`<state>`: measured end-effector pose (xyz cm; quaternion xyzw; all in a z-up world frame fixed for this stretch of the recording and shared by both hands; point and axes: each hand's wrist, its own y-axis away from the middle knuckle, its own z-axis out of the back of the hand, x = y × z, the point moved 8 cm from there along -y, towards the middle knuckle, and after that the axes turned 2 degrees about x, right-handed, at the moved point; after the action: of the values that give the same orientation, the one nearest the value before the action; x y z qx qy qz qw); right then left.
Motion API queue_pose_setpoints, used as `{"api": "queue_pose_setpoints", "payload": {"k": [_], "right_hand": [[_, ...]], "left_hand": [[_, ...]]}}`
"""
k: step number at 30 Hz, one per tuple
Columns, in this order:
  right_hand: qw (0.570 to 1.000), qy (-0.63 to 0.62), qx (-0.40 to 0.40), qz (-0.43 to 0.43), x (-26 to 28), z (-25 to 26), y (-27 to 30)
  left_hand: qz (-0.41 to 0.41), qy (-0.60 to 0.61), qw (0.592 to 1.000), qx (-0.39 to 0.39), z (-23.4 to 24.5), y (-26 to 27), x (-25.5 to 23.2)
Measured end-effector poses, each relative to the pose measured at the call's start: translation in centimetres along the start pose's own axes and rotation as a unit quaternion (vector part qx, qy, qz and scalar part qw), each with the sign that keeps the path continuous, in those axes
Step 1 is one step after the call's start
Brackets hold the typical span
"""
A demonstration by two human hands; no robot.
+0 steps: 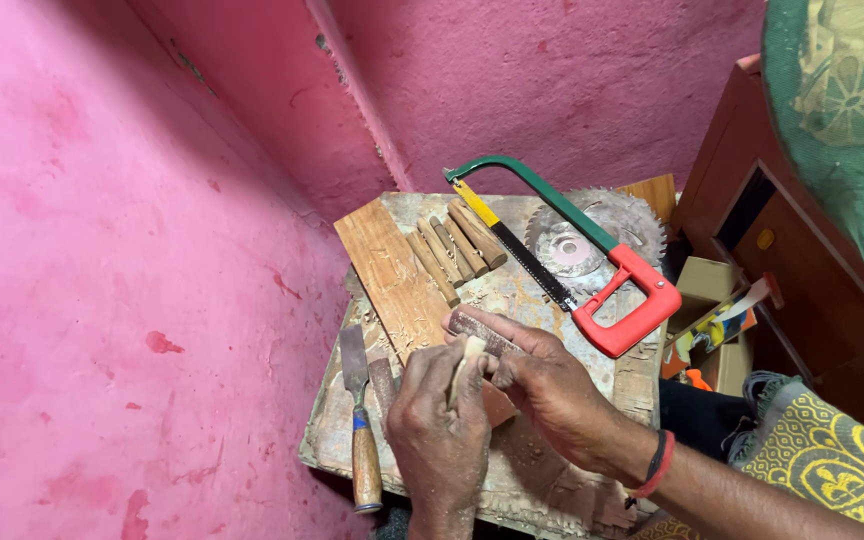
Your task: The person uses a chisel to carve and shape a small cylindrical wooden piece, then switches to sanding it with a sanding block. The person repeatedly rotates the piece to smooth its surface.
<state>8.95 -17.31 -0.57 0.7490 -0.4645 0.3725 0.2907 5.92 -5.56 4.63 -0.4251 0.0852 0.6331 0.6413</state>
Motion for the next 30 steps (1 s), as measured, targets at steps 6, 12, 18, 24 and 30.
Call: {"api": "queue_pose_setpoints", "payload": {"k": [6, 12, 18, 24, 30], "right_hand": [[1.000, 0.018, 0.015, 0.005, -0.3, 0.4, 0.3], [0.991, 0.130, -0.015, -0.036, -1.5, 1.3, 0.5], [0.999, 0.022, 0.020, 0.013, -0.7, 0.1, 0.6], [0.994, 0.106, 0.020, 0.033, -0.2, 0.2, 0.4], [0.996, 0.064, 0.043, 0.054, -0.5, 0.0, 0.3]], "left_hand": [[-0.004, 0.027, 0.998, -0.052, 1.2, 0.0, -0.4], [0.041, 0.002, 0.998, -0.037, 0.4, 0.1, 0.4], [0.009, 0.046, 0.998, -0.029, 1.1, 0.1, -0.4], [0.019, 0.009, 1.000, -0.016, 1.0, -0.5, -0.7], [0.028, 0.020, 0.999, -0.032, 1.0, 0.1, -0.1]]}}
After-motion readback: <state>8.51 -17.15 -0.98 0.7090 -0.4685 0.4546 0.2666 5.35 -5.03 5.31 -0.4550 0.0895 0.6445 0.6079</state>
